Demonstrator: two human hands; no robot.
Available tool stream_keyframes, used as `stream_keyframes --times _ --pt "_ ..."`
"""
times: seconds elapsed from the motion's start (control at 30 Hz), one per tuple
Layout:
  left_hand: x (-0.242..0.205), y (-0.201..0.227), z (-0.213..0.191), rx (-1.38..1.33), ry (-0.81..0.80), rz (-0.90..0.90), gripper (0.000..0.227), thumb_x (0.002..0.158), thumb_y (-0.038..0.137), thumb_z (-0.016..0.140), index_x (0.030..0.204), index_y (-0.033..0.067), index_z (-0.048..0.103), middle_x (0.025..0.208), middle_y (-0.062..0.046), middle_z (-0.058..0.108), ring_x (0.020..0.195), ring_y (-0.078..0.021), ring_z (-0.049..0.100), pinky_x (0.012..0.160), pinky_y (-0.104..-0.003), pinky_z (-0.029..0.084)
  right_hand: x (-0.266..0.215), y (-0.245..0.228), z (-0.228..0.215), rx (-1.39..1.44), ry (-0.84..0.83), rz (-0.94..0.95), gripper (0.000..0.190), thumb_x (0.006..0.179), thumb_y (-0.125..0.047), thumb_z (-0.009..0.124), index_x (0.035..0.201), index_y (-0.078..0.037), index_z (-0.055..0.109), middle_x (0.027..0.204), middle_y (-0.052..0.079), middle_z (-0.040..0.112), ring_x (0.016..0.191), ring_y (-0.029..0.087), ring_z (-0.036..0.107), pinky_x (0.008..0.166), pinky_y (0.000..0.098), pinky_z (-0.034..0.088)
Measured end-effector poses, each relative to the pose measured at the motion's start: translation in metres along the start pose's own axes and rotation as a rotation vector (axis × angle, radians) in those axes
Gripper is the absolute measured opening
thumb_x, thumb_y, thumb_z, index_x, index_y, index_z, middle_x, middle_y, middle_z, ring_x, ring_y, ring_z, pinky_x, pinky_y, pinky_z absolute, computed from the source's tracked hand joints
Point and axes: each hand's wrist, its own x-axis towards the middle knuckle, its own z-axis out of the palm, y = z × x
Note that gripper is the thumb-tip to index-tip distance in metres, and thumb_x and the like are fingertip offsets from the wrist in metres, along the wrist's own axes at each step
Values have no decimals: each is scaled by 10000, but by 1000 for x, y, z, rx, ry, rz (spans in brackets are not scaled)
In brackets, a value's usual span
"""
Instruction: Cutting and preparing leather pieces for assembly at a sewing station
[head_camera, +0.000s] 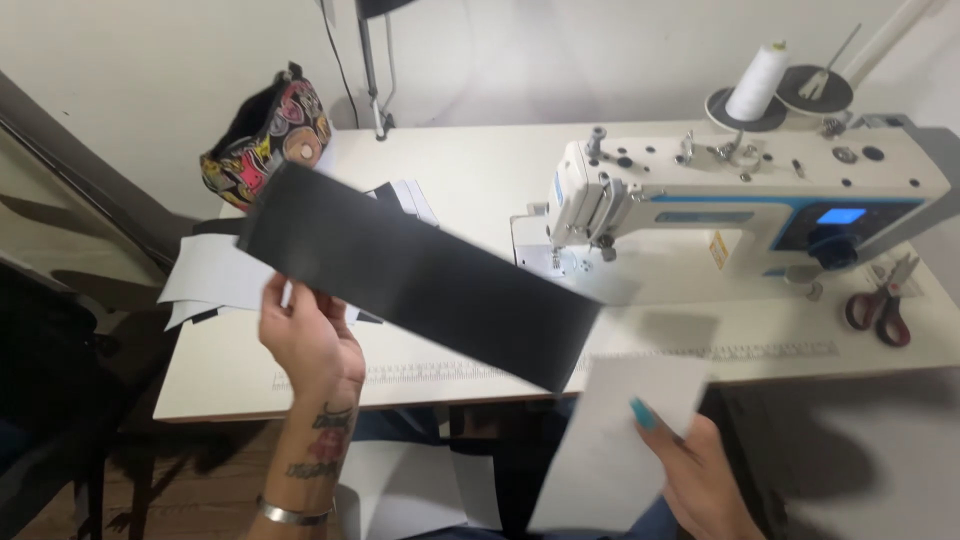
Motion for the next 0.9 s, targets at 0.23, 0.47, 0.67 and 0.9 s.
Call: stream_keyframes --times 0.23,0.47,0.67,0.9 --pt "-16 -7 -38 667 47 148 423 789 -89 482 1176 -3 335 1193 -195 402 1058 -278 474 899 -321 431 25 27 -14 -85 -39 -80 422 715 -56 529 1102 110 559 1112 201 592 975 287 554 854 382 434" --pt "-59 -31 -67 1075 -1027 884 585 699 87 684 1227 92 433 1258 -122 458 1221 -302 388 1020 -382 316 20 16 -27 16 63 -92 333 852 -57 406 1113 128 497 1105 239 545 970 335 509 824 455 409" --pt "-69 -87 -53 1343 -1444 1335 427 869 133 391 1271 -11 378 1340 -150 367 1237 -316 337 995 -466 256 -14 -2 2 -37 194 -88 432 810 -120 417 1182 95 468 1188 186 532 1067 289 510 899 378 393" --pt "-75 -79 -49 1169 -1065 1070 229 882 120 421 1059 63 555 643 -88 599 462 -226 543 450 -342 453 -7 26 -40 -181 252 -250 414 846 -263 579 563 -1 429 554 -7 305 335 87 166 292 267 80"
